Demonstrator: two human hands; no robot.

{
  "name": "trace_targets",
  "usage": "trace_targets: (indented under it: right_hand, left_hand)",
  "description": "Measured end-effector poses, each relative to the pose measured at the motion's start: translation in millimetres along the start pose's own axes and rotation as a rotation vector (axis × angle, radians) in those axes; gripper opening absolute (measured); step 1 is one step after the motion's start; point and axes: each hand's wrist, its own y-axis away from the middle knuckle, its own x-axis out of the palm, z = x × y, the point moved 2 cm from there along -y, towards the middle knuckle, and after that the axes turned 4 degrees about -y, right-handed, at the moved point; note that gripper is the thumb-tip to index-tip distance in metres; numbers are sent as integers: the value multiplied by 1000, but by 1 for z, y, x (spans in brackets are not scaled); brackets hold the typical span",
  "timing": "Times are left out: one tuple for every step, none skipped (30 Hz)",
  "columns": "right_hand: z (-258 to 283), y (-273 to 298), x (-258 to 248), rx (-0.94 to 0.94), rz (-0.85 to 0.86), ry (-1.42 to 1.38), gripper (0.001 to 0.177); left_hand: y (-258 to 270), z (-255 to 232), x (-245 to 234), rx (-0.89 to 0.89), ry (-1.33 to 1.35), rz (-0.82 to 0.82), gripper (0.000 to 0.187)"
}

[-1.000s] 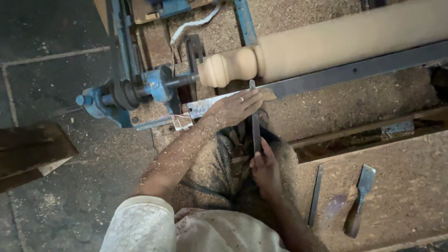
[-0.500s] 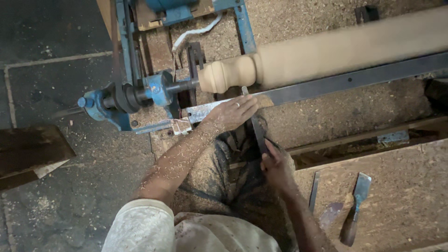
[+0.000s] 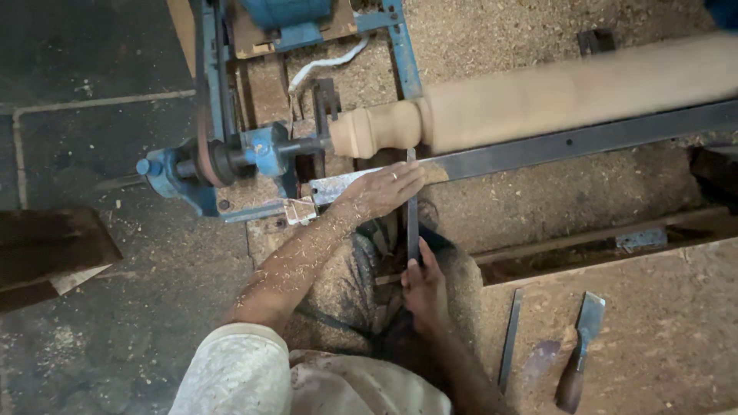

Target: The person uses a chisel to shape a rotating piece of wood on a lathe. They hold the tool against the spinning wood to carve a decorative profile, creating wood shavings.

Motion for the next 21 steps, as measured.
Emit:
trace_targets:
  right_hand:
    - [-2, -1, -4, 6, -23, 77, 55]
    - [-2, -5, -6, -39, 28, -9, 55]
    - [0, -9, -7, -82, 80, -95, 55]
    - [3, -10, -8, -123, 134, -181, 55]
    - [8, -10, -13, -88, 108, -28, 54]
    - [17, -10, -18, -55, 83, 124, 54]
    - [27, -7, -21, -22, 58, 276, 53]
    - [35, -4, -20, -22, 61, 299, 54]
    - [43, 0, -18, -21, 64, 322, 54]
    - [49, 2, -16, -20, 67, 344, 55]
    - [54, 3, -14, -10, 69, 334, 55]
    - [58, 4, -14, 2, 70, 325, 55]
    - [61, 5, -13, 13, 72, 315, 56]
    - [63, 5, -14, 46, 63, 334, 57]
    - [65, 4, -15, 79, 55, 353, 58]
    - [65, 4, -16, 112, 47, 372, 59]
    - [66, 3, -16, 110, 64, 371, 60]
    - [67, 3, -17, 108, 81, 371, 60]
    - [67, 2, -19, 106, 99, 370, 61]
    - [67, 2, -20, 100, 103, 366, 61]
    - [67, 1, -20, 94, 107, 362, 62]
  left_hand:
    - [0, 1, 1, 4, -8, -1, 50]
    - [-1, 1, 3, 7, -13, -2, 50]
    - [-1, 1, 5, 11, -17, -4, 50]
    - [0, 0, 7, 2, -17, -11, 48]
    - [1, -1, 8, -7, -18, -19, 47]
    - [2, -2, 9, -16, -20, -26, 45]
    - [3, -2, 11, -18, -18, -12, 46]
    - [3, -3, 12, -17, -17, 3, 46]
    - [3, -3, 14, -17, -16, 17, 46]
    - [3, -3, 16, -6, -31, 19, 46]
    - [2, -2, 19, 5, -45, 20, 46]
    - [1, -2, 21, 16, -59, 22, 46]
    - [2, -2, 22, 19, -57, 29, 46]
    - [2, -2, 24, 22, -54, 35, 46]
    - [2, -2, 26, 25, -52, 42, 46]
    - [2, -2, 26, 19, -69, 20, 46]
    - [3, -3, 26, 13, -86, -3, 45]
    - [3, -4, 26, 7, -103, -25, 45]
    - [3, -3, 25, 14, -145, -45, 43]
    - [2, -2, 24, 20, -186, -64, 41]
    - [1, -1, 23, 27, -227, -83, 39]
